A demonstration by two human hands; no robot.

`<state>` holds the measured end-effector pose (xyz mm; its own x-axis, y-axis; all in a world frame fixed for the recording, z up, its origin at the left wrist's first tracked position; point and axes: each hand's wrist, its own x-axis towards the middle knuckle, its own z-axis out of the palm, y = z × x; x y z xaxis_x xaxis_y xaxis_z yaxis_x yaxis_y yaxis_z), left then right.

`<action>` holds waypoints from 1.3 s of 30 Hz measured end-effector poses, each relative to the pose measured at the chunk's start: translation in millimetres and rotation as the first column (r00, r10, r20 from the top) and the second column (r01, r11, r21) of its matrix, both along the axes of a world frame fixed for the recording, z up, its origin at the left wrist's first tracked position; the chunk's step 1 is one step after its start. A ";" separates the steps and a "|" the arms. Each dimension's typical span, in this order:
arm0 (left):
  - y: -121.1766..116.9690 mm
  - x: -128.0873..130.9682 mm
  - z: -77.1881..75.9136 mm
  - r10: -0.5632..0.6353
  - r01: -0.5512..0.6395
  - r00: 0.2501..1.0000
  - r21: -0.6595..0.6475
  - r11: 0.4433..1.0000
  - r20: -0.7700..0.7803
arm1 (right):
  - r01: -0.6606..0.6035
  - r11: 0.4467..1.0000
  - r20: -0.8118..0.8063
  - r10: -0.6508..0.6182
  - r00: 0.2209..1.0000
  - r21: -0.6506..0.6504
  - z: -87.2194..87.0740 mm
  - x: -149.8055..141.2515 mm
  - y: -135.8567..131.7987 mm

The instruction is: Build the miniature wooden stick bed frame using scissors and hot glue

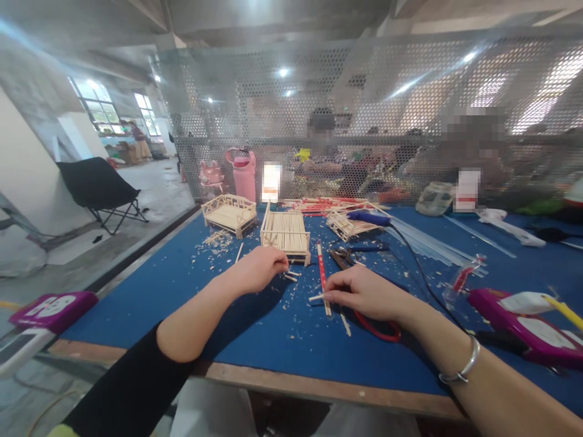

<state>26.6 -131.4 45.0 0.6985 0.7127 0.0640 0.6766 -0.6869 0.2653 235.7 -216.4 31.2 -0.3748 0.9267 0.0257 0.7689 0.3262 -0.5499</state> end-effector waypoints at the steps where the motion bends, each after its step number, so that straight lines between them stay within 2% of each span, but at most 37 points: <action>1: -0.5 -1.0 0.0 -0.018 0.018 1.000 -0.026 1.000 -0.015 | -0.004 1.000 -0.003 0.004 1.000 -0.003 -0.2 0.2 0.0; 4: -1.3 -0.6 -2.1 -0.048 0.045 0.997 -0.045 0.998 -0.062 | -0.016 0.999 -0.012 0.016 1.000 -0.029 -0.3 0.0 0.0; 7: -1.2 1.2 -2.9 0.005 -0.005 0.998 0.010 1.000 -0.066 | -0.018 0.999 -0.002 0.018 1.000 -0.041 0.6 -1.5 0.2; 10: -0.8 -1.6 -0.7 0.027 -0.027 0.996 0.011 1.000 -0.083 | -0.016 0.999 0.004 0.017 1.000 -0.031 1.1 -2.1 0.3; 16: 0.3 -9.3 0.6 -0.034 0.028 0.986 -0.042 0.999 -0.165 | 0.045 0.999 -0.048 -0.046 0.998 -0.031 -2.8 -0.3 1.4; 18: -1.9 -6.2 0.8 -0.037 0.034 0.992 -0.025 0.999 -0.123 | 0.104 0.994 -0.094 -0.102 0.990 0.023 -3.1 -2.9 0.9; 21: -10.2 2.9 2.0 -0.132 0.133 0.991 -0.027 0.991 0.032 | 0.163 0.976 -0.120 -0.146 0.982 0.143 -3.0 -11.2 -0.6; 25: -23.2 13.1 1.7 -0.260 0.261 0.940 0.025 0.965 0.222 | 0.098 0.976 -0.096 -0.081 0.992 0.195 -5.3 -19.6 -0.6; 29: -26.7 14.8 0.6 -0.240 0.229 0.932 0.069 0.971 0.272 | 0.114 0.968 -0.185 -0.073 0.980 0.225 -6.1 -17.8 0.9; 33: -27.2 17.0 -0.3 -0.238 0.211 0.952 0.147 0.966 0.193 | 0.172 0.964 -0.276 -0.113 0.955 0.203 -5.1 -16.5 1.0; 39: -32.2 23.3 -4.7 -0.177 0.151 0.977 0.201 0.968 0.119 | 0.190 0.964 -0.271 -0.136 0.953 0.186 -5.5 -19.8 -0.4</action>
<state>49.9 -163.6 40.3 0.7802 0.5548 0.2890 0.5175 -0.8319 0.2002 215.9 -216.8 25.8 -0.1750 0.9384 0.2978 0.6650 0.3357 -0.6672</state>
